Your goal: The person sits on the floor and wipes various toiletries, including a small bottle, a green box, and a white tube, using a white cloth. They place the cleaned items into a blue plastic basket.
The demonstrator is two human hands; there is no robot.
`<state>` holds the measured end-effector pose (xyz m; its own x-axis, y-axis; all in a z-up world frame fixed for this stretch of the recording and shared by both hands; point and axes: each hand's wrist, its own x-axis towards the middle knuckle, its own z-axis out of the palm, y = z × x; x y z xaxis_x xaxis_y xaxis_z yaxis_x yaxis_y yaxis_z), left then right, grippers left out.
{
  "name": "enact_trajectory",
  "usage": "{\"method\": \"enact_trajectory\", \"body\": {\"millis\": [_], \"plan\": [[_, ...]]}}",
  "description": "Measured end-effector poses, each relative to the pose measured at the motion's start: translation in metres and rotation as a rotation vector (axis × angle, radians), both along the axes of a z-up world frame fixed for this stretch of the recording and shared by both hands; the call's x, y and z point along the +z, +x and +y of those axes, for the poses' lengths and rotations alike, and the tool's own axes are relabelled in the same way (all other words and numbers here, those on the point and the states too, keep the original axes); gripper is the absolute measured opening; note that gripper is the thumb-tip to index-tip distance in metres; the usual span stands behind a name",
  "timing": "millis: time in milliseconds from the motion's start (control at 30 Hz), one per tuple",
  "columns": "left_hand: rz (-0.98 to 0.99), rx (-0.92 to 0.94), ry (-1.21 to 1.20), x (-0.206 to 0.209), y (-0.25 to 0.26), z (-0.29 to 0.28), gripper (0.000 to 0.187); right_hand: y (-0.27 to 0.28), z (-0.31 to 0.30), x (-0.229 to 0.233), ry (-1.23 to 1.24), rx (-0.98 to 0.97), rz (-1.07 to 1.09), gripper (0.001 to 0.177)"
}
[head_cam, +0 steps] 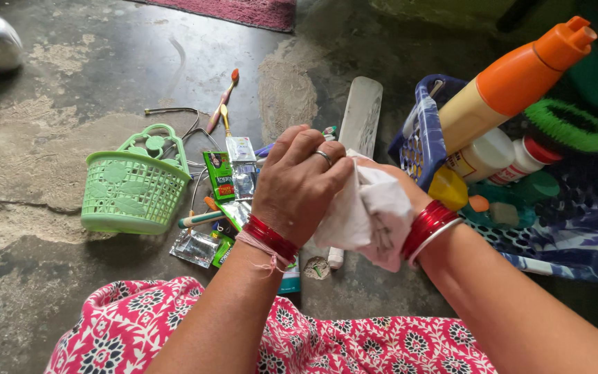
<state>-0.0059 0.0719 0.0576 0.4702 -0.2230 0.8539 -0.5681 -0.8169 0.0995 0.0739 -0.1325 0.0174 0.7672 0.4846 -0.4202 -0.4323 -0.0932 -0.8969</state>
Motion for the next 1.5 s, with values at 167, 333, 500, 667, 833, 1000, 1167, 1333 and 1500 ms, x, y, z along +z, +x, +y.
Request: {"method": "enact_trajectory", "body": {"millis": [167, 333, 500, 667, 833, 1000, 1167, 1333, 1500], "plan": [[0.641, -0.337, -0.82, -0.013, 0.016, -0.006, 0.045, 0.008, -0.008, 0.028, 0.258, -0.133, -0.079, 0.038], [0.983, -1.068, -1.66, -0.058, 0.043, -0.019, 0.061, -0.04, 0.051, 0.049, 0.045, -0.26, -0.766, 0.048], [0.951, -1.519, -2.12, -0.085, 0.041, -0.023, 0.06, -0.102, 0.096, 0.055, -0.541, -0.11, -1.524, 0.052], [1.173, -1.028, -1.893, -0.052, 0.021, -0.016, 0.069, -0.071, 0.091, 0.05, -0.274, -0.171, -1.306, 0.042], [1.326, -1.07, -1.769, -0.036, 0.01, -0.023, 0.083, -0.03, 0.076, 0.055, -0.165, -0.231, -0.996, 0.046], [0.981, -1.343, -2.018, -0.081, 0.045, -0.03, 0.071, -0.086, 0.088, 0.049, -0.402, -0.109, -1.319, 0.054], [1.13, -0.945, -1.738, -0.073, 0.023, -0.021, 0.07, -0.047, 0.074, 0.036, -0.489, -0.148, -1.195, 0.049], [1.063, -0.785, -1.645, -0.061, 0.016, -0.044, 0.066, -0.021, 0.044, 0.035, -0.067, -0.339, -0.673, 0.052], [0.48, -0.878, -2.008, -0.103, 0.048, -0.052, 0.036, -0.064, 0.074, 0.026, -0.07, -0.343, -0.843, 0.057]]}}
